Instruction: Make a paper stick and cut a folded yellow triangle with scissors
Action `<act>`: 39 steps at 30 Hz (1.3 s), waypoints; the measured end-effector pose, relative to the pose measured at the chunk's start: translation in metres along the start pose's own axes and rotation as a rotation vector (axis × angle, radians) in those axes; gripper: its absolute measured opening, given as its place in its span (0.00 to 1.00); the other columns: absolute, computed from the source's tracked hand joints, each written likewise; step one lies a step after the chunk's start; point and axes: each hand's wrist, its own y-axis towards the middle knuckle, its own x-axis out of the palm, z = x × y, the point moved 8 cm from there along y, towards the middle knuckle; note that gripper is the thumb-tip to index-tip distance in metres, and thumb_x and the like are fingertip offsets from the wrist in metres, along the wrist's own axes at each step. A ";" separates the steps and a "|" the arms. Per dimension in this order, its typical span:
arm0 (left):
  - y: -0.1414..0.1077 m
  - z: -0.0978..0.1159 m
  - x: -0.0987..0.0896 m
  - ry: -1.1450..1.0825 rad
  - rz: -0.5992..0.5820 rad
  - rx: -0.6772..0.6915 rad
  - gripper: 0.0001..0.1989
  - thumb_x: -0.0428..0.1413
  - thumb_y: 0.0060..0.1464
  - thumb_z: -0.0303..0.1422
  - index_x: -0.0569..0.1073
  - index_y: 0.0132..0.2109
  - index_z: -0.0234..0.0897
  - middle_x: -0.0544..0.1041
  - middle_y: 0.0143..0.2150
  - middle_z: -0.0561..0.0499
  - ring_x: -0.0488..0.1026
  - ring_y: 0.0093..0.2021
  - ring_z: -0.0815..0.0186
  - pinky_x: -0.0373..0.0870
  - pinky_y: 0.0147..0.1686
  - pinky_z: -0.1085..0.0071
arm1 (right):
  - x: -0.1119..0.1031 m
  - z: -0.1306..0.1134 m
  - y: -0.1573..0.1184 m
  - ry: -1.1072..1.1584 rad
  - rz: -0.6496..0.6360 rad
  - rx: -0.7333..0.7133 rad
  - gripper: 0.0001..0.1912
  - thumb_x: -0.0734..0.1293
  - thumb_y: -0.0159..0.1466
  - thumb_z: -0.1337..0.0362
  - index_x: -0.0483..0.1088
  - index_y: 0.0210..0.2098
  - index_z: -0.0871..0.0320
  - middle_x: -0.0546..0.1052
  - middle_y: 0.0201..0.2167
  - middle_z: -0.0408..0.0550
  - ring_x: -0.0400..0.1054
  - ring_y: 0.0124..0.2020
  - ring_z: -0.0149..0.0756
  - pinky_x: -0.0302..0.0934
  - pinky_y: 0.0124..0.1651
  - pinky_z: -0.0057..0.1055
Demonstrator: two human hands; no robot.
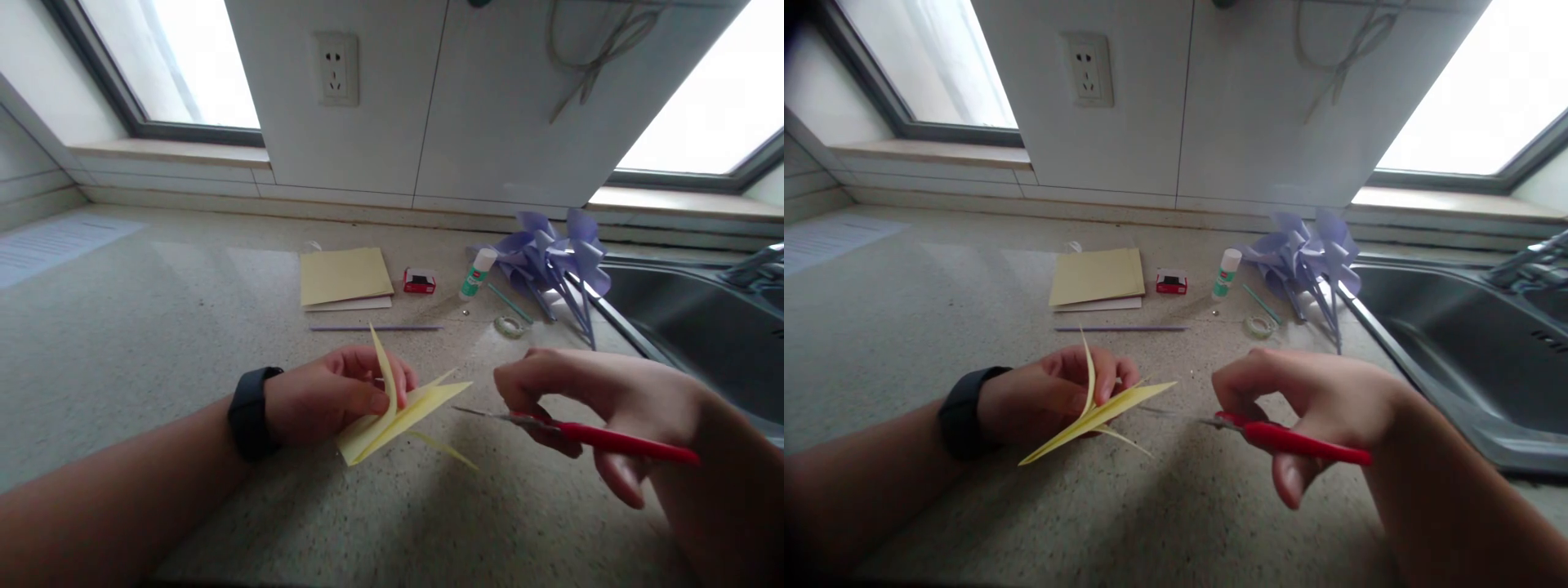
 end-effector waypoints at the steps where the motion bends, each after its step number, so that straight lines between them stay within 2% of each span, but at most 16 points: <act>1: 0.000 0.000 0.000 0.006 -0.010 0.001 0.03 0.68 0.48 0.31 0.82 0.33 0.40 0.75 0.41 0.50 0.69 0.36 0.69 0.66 0.37 0.73 | 0.000 0.001 -0.002 -0.032 -0.002 0.013 0.30 0.80 0.44 0.43 0.66 0.28 0.57 0.70 0.26 0.39 0.59 0.26 0.28 0.53 0.28 0.26; 5: 0.000 0.000 0.003 0.055 -0.037 0.002 0.04 0.68 0.49 0.33 0.82 0.33 0.40 0.75 0.42 0.50 0.70 0.38 0.68 0.66 0.39 0.73 | 0.007 0.003 -0.002 -0.076 -0.015 0.012 0.29 0.80 0.45 0.43 0.67 0.29 0.58 0.70 0.26 0.40 0.59 0.26 0.28 0.53 0.28 0.26; 13: 0.002 -0.001 0.015 0.211 -0.120 -0.075 0.07 0.67 0.48 0.37 0.80 0.31 0.39 0.75 0.40 0.48 0.71 0.39 0.64 0.69 0.41 0.68 | 0.028 -0.005 0.016 0.015 -0.086 0.000 0.28 0.78 0.49 0.42 0.66 0.25 0.57 0.68 0.21 0.37 0.56 0.22 0.26 0.51 0.24 0.26; 19: 0.003 -0.009 0.016 0.163 -0.134 -0.157 0.05 0.67 0.48 0.34 0.81 0.34 0.40 0.74 0.42 0.49 0.70 0.40 0.64 0.67 0.45 0.69 | 0.038 -0.009 0.022 0.080 -0.150 0.045 0.28 0.78 0.49 0.42 0.65 0.24 0.57 0.69 0.21 0.38 0.58 0.22 0.25 0.52 0.24 0.24; 24: 0.000 -0.016 0.017 0.111 -0.175 -0.227 0.04 0.66 0.50 0.31 0.81 0.36 0.39 0.73 0.43 0.50 0.70 0.40 0.66 0.67 0.43 0.73 | 0.042 -0.002 0.025 0.098 -0.177 0.082 0.29 0.80 0.44 0.42 0.66 0.23 0.59 0.69 0.19 0.38 0.57 0.20 0.25 0.50 0.21 0.23; 32: 0.001 -0.014 0.019 0.165 -0.177 -0.229 0.04 0.66 0.51 0.32 0.81 0.35 0.40 0.73 0.42 0.51 0.69 0.40 0.65 0.68 0.43 0.71 | 0.042 -0.003 0.026 0.064 -0.183 0.084 0.31 0.78 0.44 0.39 0.66 0.22 0.59 0.66 0.18 0.36 0.54 0.19 0.23 0.47 0.20 0.23; 39: 0.000 -0.015 0.019 0.111 -0.192 -0.221 0.04 0.65 0.50 0.31 0.80 0.35 0.38 0.74 0.42 0.52 0.69 0.39 0.68 0.67 0.43 0.74 | 0.045 0.001 0.029 0.070 -0.184 0.052 0.32 0.78 0.43 0.37 0.65 0.21 0.59 0.67 0.17 0.36 0.54 0.17 0.23 0.46 0.16 0.22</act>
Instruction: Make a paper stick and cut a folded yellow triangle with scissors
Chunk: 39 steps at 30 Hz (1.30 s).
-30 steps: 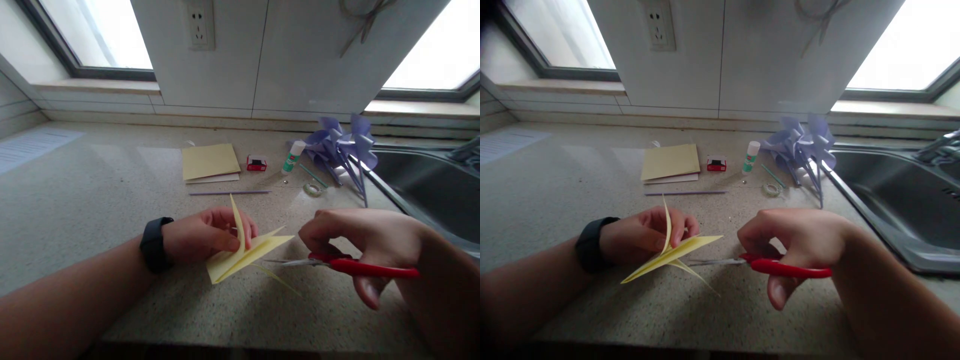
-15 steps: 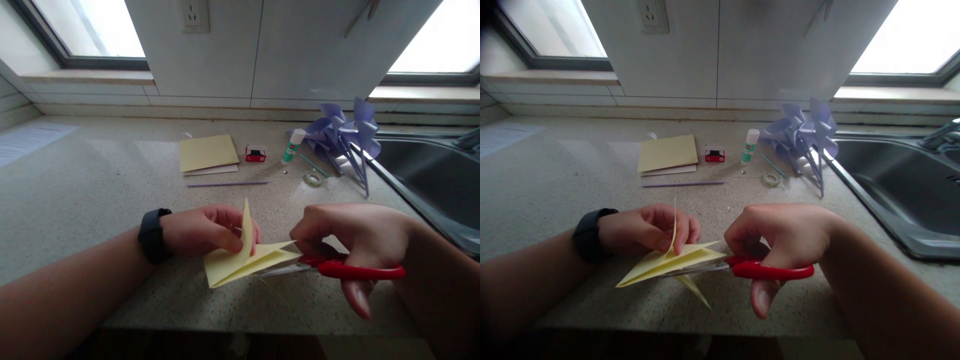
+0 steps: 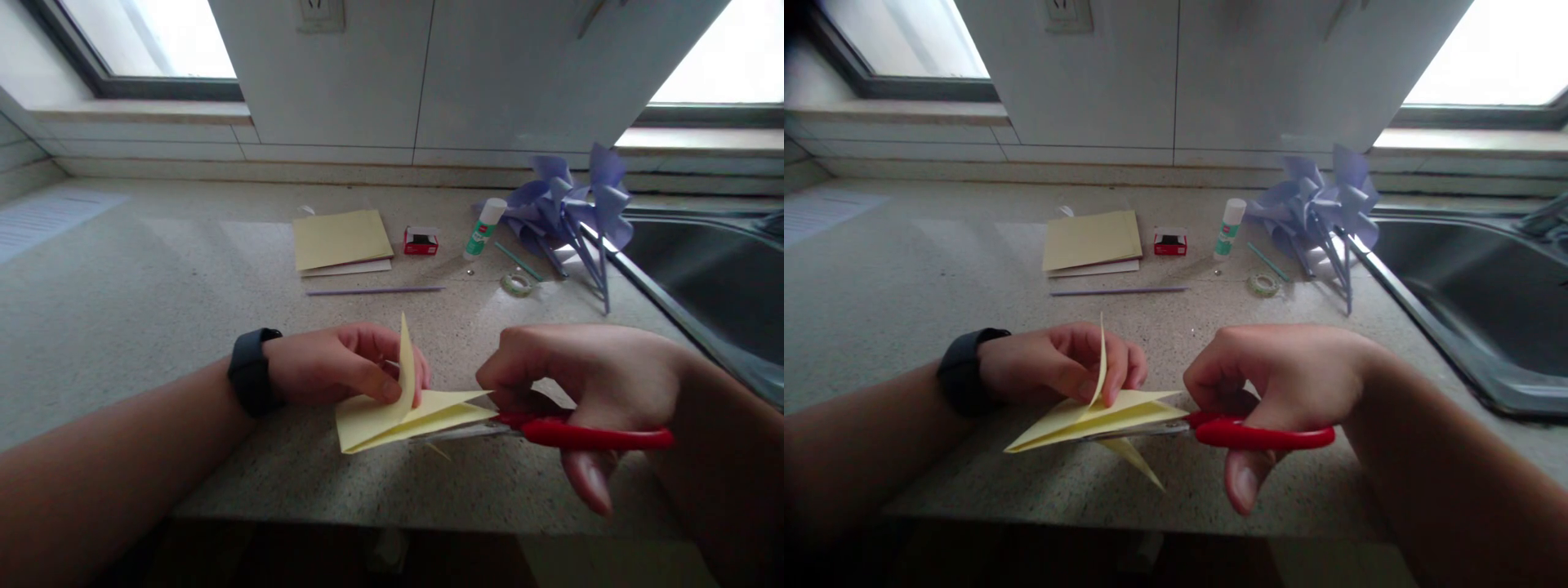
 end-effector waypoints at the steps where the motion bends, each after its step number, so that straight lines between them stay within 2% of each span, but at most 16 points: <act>1: 0.000 -0.001 -0.001 -0.005 -0.004 0.002 0.04 0.65 0.50 0.31 0.80 0.35 0.37 0.74 0.42 0.51 0.69 0.40 0.68 0.67 0.43 0.75 | 0.000 0.001 0.000 0.010 0.005 -0.007 0.33 0.78 0.42 0.37 0.64 0.20 0.59 0.67 0.16 0.36 0.53 0.16 0.22 0.46 0.16 0.22; 11: 0.000 -0.003 -0.002 -0.029 -0.011 0.005 0.05 0.65 0.51 0.30 0.81 0.37 0.36 0.73 0.43 0.50 0.69 0.40 0.69 0.66 0.43 0.76 | -0.003 -0.001 -0.005 0.016 0.094 0.002 0.29 0.80 0.44 0.43 0.65 0.21 0.59 0.67 0.15 0.36 0.53 0.16 0.22 0.45 0.15 0.20; 18: 0.000 -0.003 -0.002 -0.022 -0.011 0.008 0.05 0.65 0.51 0.31 0.81 0.37 0.36 0.73 0.43 0.50 0.69 0.41 0.68 0.66 0.44 0.75 | -0.002 0.002 -0.004 0.002 0.045 0.009 0.29 0.80 0.46 0.44 0.63 0.20 0.58 0.65 0.15 0.34 0.52 0.15 0.21 0.44 0.14 0.20; 27: -0.001 -0.004 -0.004 -0.008 0.012 -0.003 0.05 0.65 0.51 0.32 0.81 0.36 0.36 0.73 0.43 0.50 0.69 0.41 0.68 0.66 0.44 0.74 | -0.005 0.003 -0.006 -0.019 0.080 0.032 0.28 0.81 0.45 0.46 0.65 0.21 0.59 0.66 0.15 0.35 0.52 0.16 0.22 0.43 0.16 0.21; 35: -0.001 -0.005 -0.005 0.035 0.017 -0.018 0.06 0.65 0.52 0.35 0.80 0.36 0.37 0.73 0.43 0.49 0.69 0.39 0.66 0.67 0.38 0.72 | -0.005 0.001 -0.004 -0.013 0.094 -0.034 0.29 0.81 0.43 0.44 0.66 0.21 0.59 0.67 0.16 0.36 0.54 0.16 0.22 0.46 0.16 0.20; 39: -0.001 -0.004 -0.005 0.035 0.014 -0.011 0.07 0.65 0.52 0.35 0.80 0.36 0.37 0.73 0.43 0.49 0.69 0.40 0.67 0.68 0.39 0.73 | -0.006 0.000 -0.003 -0.013 0.103 -0.038 0.29 0.81 0.43 0.45 0.65 0.21 0.59 0.67 0.16 0.35 0.54 0.16 0.21 0.46 0.17 0.20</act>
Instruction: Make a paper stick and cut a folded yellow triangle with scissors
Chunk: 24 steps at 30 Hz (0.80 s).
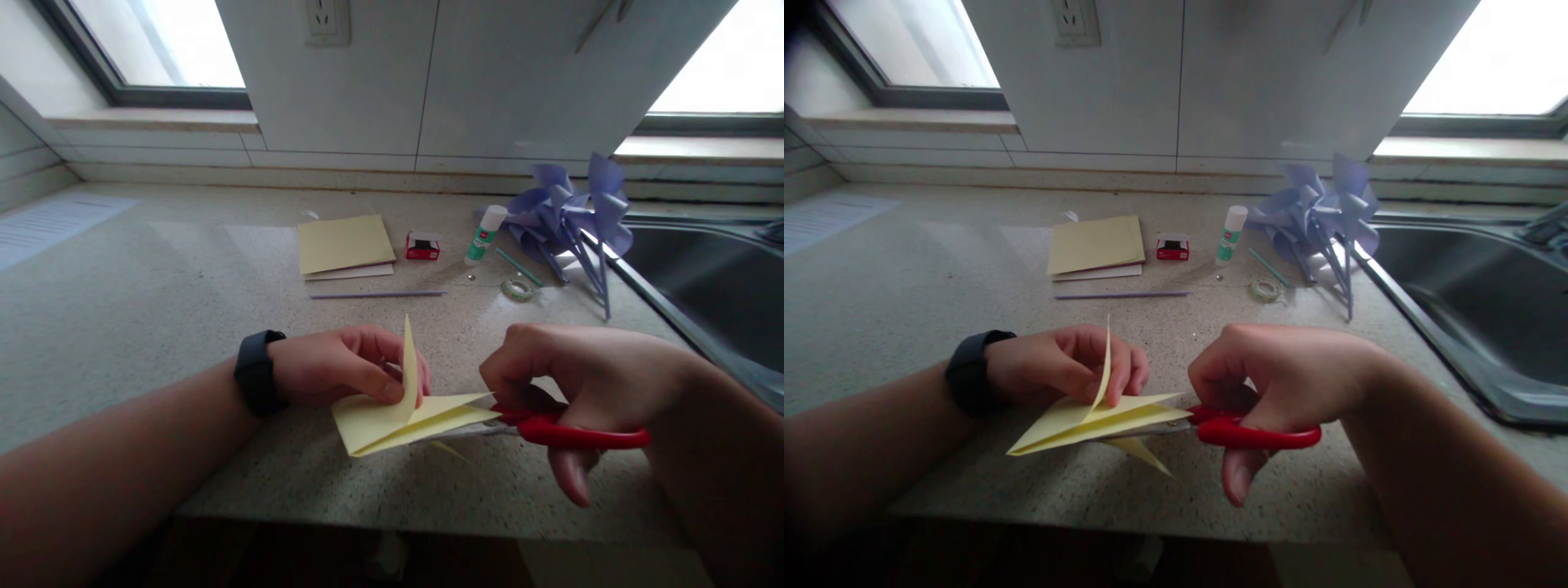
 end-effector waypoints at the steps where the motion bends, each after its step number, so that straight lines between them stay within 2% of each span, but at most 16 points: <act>1: 0.000 0.000 0.000 -0.001 -0.002 0.000 0.07 0.65 0.52 0.35 0.80 0.36 0.37 0.73 0.43 0.49 0.69 0.40 0.67 0.68 0.40 0.73 | 0.000 0.000 0.000 -0.002 0.006 0.000 0.29 0.81 0.43 0.45 0.65 0.21 0.59 0.66 0.16 0.35 0.54 0.17 0.21 0.46 0.17 0.20; 10: 0.000 -0.001 0.001 -0.012 -0.022 0.005 0.06 0.66 0.51 0.34 0.80 0.37 0.38 0.73 0.44 0.51 0.69 0.39 0.69 0.67 0.41 0.76 | -0.002 -0.003 -0.001 -0.016 0.028 -0.048 0.27 0.81 0.46 0.47 0.65 0.23 0.58 0.64 0.18 0.33 0.54 0.18 0.22 0.47 0.20 0.21; 15: 0.000 -0.001 0.000 -0.011 -0.017 0.009 0.06 0.66 0.51 0.34 0.80 0.36 0.38 0.73 0.43 0.51 0.69 0.39 0.69 0.68 0.40 0.76 | -0.004 -0.004 -0.002 -0.098 0.055 -0.061 0.25 0.81 0.47 0.48 0.66 0.24 0.58 0.66 0.19 0.34 0.56 0.19 0.22 0.48 0.21 0.22; 24: -0.001 -0.002 0.000 0.010 -0.011 0.004 0.07 0.66 0.52 0.35 0.80 0.36 0.38 0.72 0.43 0.50 0.68 0.40 0.68 0.67 0.41 0.75 | -0.006 0.001 -0.003 -0.128 0.076 -0.054 0.25 0.81 0.46 0.49 0.66 0.22 0.58 0.67 0.17 0.34 0.56 0.17 0.21 0.47 0.19 0.21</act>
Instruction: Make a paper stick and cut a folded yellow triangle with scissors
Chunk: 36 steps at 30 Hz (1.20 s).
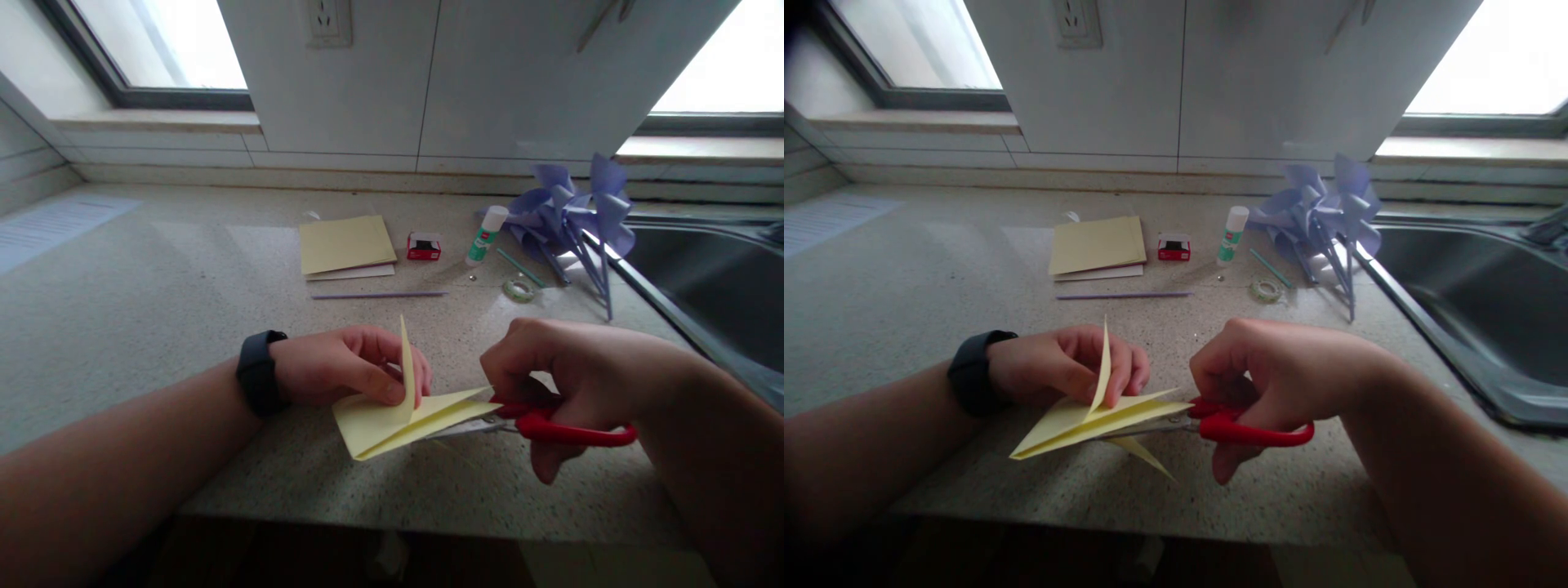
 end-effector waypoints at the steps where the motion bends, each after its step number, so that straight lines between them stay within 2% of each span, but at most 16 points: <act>1: 0.000 0.000 0.000 -0.001 0.000 -0.002 0.06 0.66 0.52 0.35 0.80 0.36 0.38 0.72 0.43 0.50 0.68 0.39 0.68 0.67 0.40 0.75 | 0.000 0.000 0.000 0.001 -0.003 -0.004 0.25 0.81 0.46 0.50 0.66 0.22 0.58 0.67 0.17 0.34 0.56 0.17 0.21 0.46 0.19 0.21; 9: 0.001 0.002 0.000 -0.009 0.002 0.007 0.07 0.66 0.51 0.35 0.80 0.35 0.37 0.72 0.43 0.50 0.68 0.39 0.68 0.67 0.40 0.75 | 0.002 0.003 0.001 0.070 -0.027 -0.012 0.26 0.81 0.46 0.49 0.65 0.22 0.58 0.67 0.17 0.34 0.56 0.16 0.22 0.46 0.17 0.21; 17: 0.001 0.004 0.003 -0.098 -0.002 0.016 0.06 0.66 0.50 0.33 0.79 0.35 0.36 0.74 0.42 0.51 0.70 0.36 0.69 0.68 0.38 0.76 | 0.001 -0.007 -0.004 -0.001 -0.044 0.003 0.30 0.78 0.47 0.40 0.63 0.24 0.57 0.65 0.20 0.35 0.54 0.20 0.24 0.46 0.22 0.24; 23: 0.001 0.008 0.003 -0.126 -0.005 0.073 0.05 0.66 0.50 0.30 0.80 0.35 0.35 0.75 0.41 0.51 0.70 0.35 0.71 0.68 0.37 0.77 | -0.014 -0.008 -0.016 0.065 -0.036 -0.015 0.27 0.80 0.48 0.46 0.65 0.24 0.58 0.66 0.21 0.37 0.56 0.22 0.25 0.49 0.24 0.25; 27: 0.000 0.007 0.002 -0.153 0.015 0.073 0.05 0.67 0.50 0.30 0.80 0.35 0.35 0.76 0.41 0.51 0.71 0.35 0.71 0.69 0.37 0.77 | -0.033 -0.003 -0.016 0.226 0.105 -0.053 0.23 0.79 0.51 0.50 0.67 0.29 0.59 0.69 0.24 0.39 0.60 0.23 0.25 0.52 0.23 0.23; 31: 0.000 0.009 -0.008 -0.242 0.155 0.118 0.07 0.67 0.49 0.28 0.80 0.37 0.34 0.78 0.39 0.50 0.74 0.35 0.70 0.71 0.35 0.77 | -0.052 0.001 -0.006 0.286 0.419 -0.167 0.14 0.76 0.59 0.57 0.70 0.36 0.58 0.74 0.28 0.41 0.68 0.26 0.28 0.63 0.28 0.24; 34: 0.001 0.007 -0.017 -0.312 0.267 0.144 0.07 0.64 0.53 0.27 0.79 0.41 0.32 0.79 0.37 0.49 0.76 0.33 0.71 0.72 0.33 0.78 | -0.053 0.009 0.004 0.266 0.501 -0.153 0.14 0.76 0.59 0.58 0.70 0.37 0.59 0.77 0.32 0.45 0.71 0.31 0.31 0.67 0.33 0.26; 36: 0.002 0.008 -0.025 -0.354 0.352 0.192 0.08 0.63 0.55 0.26 0.78 0.44 0.33 0.80 0.41 0.47 0.78 0.36 0.69 0.74 0.39 0.76 | -0.057 0.017 0.006 0.270 0.554 -0.122 0.15 0.75 0.59 0.57 0.70 0.37 0.59 0.78 0.33 0.47 0.72 0.31 0.31 0.68 0.33 0.27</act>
